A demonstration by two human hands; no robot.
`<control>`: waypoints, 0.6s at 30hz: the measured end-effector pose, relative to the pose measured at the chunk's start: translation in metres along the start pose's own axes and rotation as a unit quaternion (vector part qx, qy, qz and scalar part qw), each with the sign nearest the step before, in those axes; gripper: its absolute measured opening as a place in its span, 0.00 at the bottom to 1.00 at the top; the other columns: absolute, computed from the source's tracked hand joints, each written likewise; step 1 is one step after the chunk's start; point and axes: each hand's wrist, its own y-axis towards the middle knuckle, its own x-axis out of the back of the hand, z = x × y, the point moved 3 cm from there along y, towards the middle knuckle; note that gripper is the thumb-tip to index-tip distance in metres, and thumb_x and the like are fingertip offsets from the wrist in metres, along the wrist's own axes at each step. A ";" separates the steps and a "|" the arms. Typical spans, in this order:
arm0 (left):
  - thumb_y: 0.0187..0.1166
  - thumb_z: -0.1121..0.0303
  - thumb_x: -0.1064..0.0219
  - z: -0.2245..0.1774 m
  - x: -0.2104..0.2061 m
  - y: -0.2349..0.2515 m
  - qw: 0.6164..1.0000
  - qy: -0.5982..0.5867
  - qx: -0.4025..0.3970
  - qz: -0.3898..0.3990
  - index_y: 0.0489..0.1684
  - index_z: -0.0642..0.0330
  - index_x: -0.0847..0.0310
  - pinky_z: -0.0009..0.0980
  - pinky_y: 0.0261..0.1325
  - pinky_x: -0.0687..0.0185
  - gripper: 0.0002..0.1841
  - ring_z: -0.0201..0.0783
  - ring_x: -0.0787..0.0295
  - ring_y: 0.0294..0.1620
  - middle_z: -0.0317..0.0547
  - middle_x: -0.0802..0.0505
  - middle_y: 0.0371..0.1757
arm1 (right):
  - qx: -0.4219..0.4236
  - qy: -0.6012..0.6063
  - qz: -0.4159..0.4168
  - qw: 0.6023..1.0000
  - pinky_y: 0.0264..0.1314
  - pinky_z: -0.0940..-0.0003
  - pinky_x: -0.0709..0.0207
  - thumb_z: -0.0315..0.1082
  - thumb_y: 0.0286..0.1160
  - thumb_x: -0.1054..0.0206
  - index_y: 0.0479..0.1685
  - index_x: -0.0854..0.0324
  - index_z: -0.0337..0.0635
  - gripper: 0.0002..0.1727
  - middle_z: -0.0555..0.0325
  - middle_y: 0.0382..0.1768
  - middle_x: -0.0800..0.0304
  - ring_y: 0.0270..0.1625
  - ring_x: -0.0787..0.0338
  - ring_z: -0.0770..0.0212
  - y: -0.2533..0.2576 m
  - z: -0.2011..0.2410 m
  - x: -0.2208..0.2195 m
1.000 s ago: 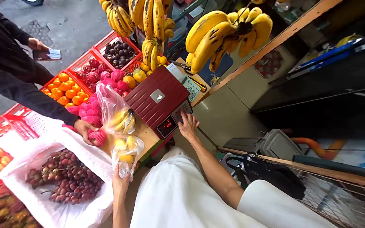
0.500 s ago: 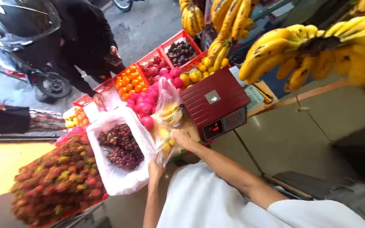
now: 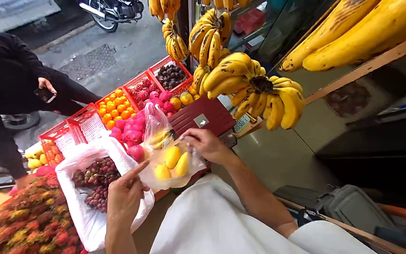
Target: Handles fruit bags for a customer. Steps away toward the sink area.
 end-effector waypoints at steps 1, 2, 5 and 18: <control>0.79 0.79 0.45 -0.014 -0.002 0.007 0.999 -0.045 -0.023 0.011 0.64 0.58 0.12 0.18 0.26 0.16 0.21 0.21 0.15 0.22 0.34 0.05 0.34 | 0.021 0.008 -0.031 0.999 0.39 0.65 0.15 0.33 0.90 0.43 0.57 0.16 0.37 0.13 0.53 0.38 0.10 0.34 0.12 0.64 -0.008 0.011 0.016; 0.80 0.79 0.45 -0.023 -0.006 0.016 0.995 -0.088 -0.037 0.027 0.64 0.60 0.12 0.21 0.29 0.14 0.20 0.23 0.13 0.24 0.36 0.05 0.37 | 0.035 0.007 -0.065 0.997 0.40 0.65 0.14 0.33 0.89 0.42 0.59 0.16 0.38 0.13 0.53 0.40 0.09 0.36 0.12 0.65 -0.014 0.018 0.029; 0.81 0.81 0.47 -0.033 -0.029 0.051 0.983 -0.158 -0.050 0.072 0.64 0.59 0.12 0.26 0.33 0.13 0.21 0.28 0.12 0.27 0.41 0.04 0.49 | 0.033 0.003 -0.157 0.987 0.42 0.66 0.12 0.32 0.88 0.41 0.61 0.15 0.41 0.13 0.55 0.44 0.08 0.39 0.10 0.66 -0.024 0.019 0.055; 0.85 0.82 0.49 -0.063 -0.130 0.159 0.985 -0.089 -0.037 0.146 0.64 0.58 0.12 0.34 0.39 0.10 0.21 0.34 0.08 0.31 0.48 0.04 0.50 | -0.012 0.025 -0.372 0.928 0.57 0.64 0.13 0.31 0.87 0.39 0.59 0.16 0.36 0.11 0.52 0.48 0.08 0.49 0.08 0.65 -0.018 -0.070 0.109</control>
